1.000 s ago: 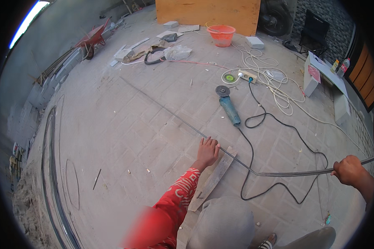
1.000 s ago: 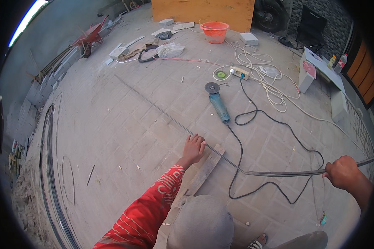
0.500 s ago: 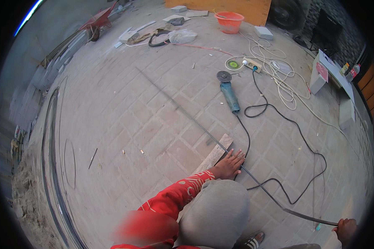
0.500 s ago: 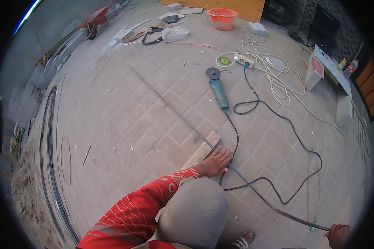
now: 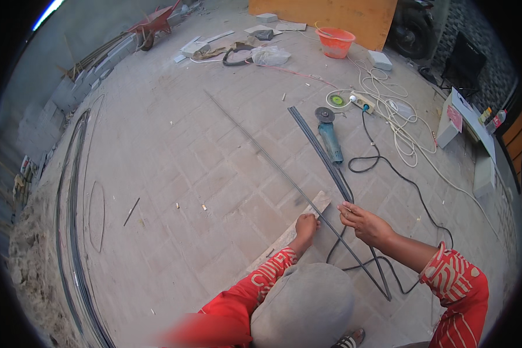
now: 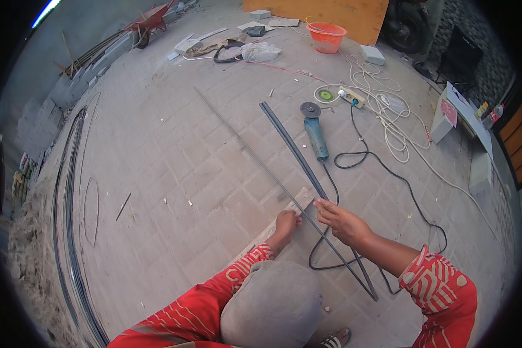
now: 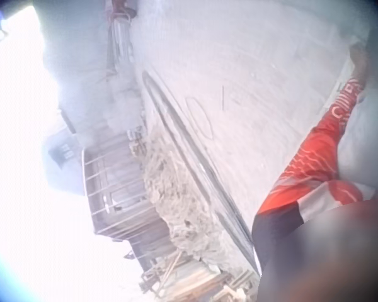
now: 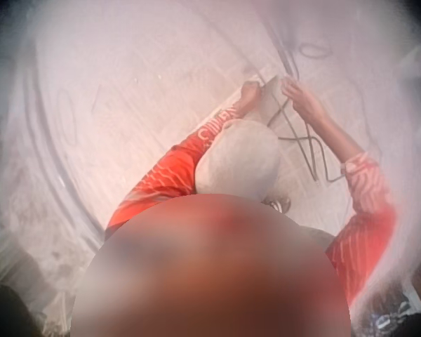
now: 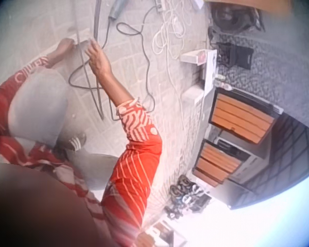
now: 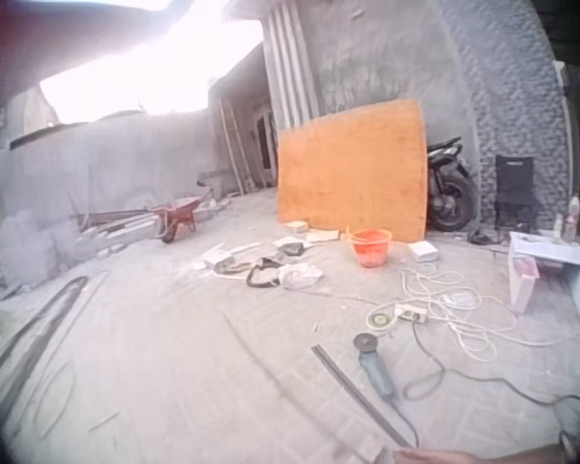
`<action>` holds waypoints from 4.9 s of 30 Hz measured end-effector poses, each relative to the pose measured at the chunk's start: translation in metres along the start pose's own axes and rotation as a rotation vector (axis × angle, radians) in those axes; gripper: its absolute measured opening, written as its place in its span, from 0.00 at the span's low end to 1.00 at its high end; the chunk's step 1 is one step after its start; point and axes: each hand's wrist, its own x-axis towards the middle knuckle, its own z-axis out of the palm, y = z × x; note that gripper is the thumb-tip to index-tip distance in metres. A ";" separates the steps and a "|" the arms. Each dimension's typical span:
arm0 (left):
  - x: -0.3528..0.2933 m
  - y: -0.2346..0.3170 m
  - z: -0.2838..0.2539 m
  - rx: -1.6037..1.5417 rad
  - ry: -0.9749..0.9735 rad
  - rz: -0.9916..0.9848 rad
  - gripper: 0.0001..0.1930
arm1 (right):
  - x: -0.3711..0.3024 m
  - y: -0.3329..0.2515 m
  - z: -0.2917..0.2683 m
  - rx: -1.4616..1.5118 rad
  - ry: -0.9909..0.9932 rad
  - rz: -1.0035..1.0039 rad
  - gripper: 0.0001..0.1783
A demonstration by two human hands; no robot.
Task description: The person uses an angle grinder to cut a metal rod supported by a piece of wood on the ground and then gathers the rods together.
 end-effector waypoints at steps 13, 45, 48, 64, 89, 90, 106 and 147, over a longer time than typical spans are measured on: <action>0.070 0.017 -0.019 0.311 0.379 0.144 0.36 | 0.115 -0.076 0.093 0.505 0.071 0.019 0.13; 0.096 0.033 -0.008 -0.336 -0.371 -0.115 0.08 | 0.014 -0.204 0.075 1.982 0.172 1.123 0.18; 0.049 0.058 0.026 -0.598 -0.420 -0.213 0.08 | -0.027 -0.194 0.060 1.940 0.154 1.132 0.19; -0.172 0.369 0.130 -0.604 -0.794 0.584 0.12 | -0.108 -0.082 -0.025 1.676 0.672 1.421 0.18; -0.301 0.444 0.306 0.048 -0.726 1.093 0.32 | -0.166 -0.015 0.058 1.736 1.142 1.447 0.15; -0.307 0.430 0.301 0.017 -0.716 1.049 0.30 | -0.154 -0.025 0.065 1.755 1.164 1.455 0.15; -0.217 0.345 0.288 -0.182 -0.960 1.015 0.26 | -0.241 -0.011 -0.007 1.226 0.196 1.254 0.19; -0.239 0.370 0.265 -0.181 -0.741 1.066 0.31 | -0.547 0.373 -0.253 -0.628 -0.180 0.706 0.31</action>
